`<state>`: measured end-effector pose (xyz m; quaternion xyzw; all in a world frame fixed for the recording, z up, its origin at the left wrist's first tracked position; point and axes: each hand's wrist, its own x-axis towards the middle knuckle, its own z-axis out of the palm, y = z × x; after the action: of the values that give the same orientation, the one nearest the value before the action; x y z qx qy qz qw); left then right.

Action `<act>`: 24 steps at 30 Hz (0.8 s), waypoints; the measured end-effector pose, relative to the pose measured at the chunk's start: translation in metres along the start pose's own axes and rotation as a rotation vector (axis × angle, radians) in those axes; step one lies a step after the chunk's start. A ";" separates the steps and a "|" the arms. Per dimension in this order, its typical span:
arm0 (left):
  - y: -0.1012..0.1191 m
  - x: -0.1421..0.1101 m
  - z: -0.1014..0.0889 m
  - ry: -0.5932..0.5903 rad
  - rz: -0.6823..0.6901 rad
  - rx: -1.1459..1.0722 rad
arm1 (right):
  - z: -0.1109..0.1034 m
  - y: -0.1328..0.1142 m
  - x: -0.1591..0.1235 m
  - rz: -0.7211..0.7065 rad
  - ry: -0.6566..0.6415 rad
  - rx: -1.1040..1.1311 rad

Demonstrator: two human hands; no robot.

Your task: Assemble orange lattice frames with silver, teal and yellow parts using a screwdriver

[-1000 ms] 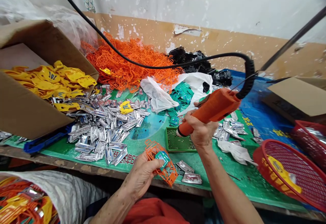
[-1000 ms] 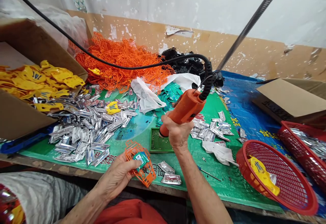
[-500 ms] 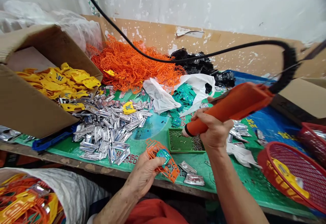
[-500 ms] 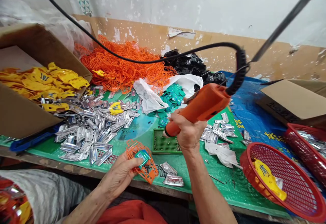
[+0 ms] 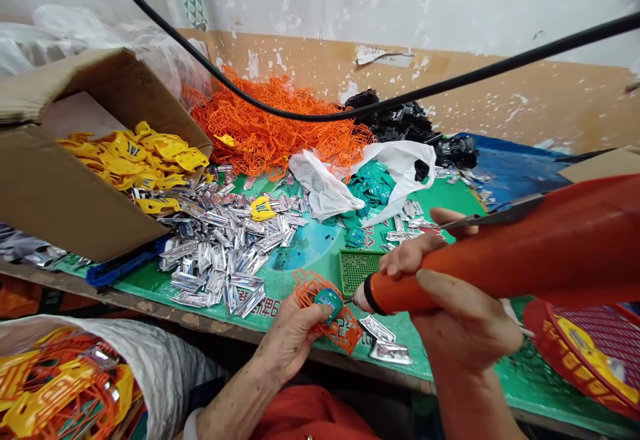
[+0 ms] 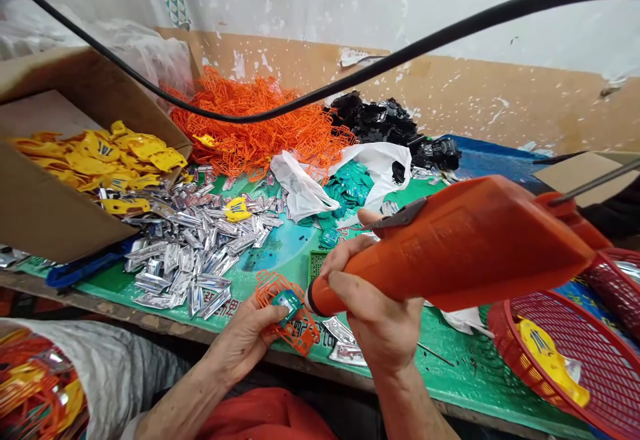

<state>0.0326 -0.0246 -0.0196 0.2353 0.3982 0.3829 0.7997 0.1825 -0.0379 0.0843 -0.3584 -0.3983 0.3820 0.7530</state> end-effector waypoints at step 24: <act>-0.001 0.000 0.002 0.087 -0.019 0.030 | -0.002 0.014 -0.005 0.035 0.015 -0.054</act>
<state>0.0352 -0.0252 -0.0192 0.2267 0.4403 0.3790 0.7817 0.1785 -0.0369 0.0697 -0.3885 -0.3964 0.3815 0.7392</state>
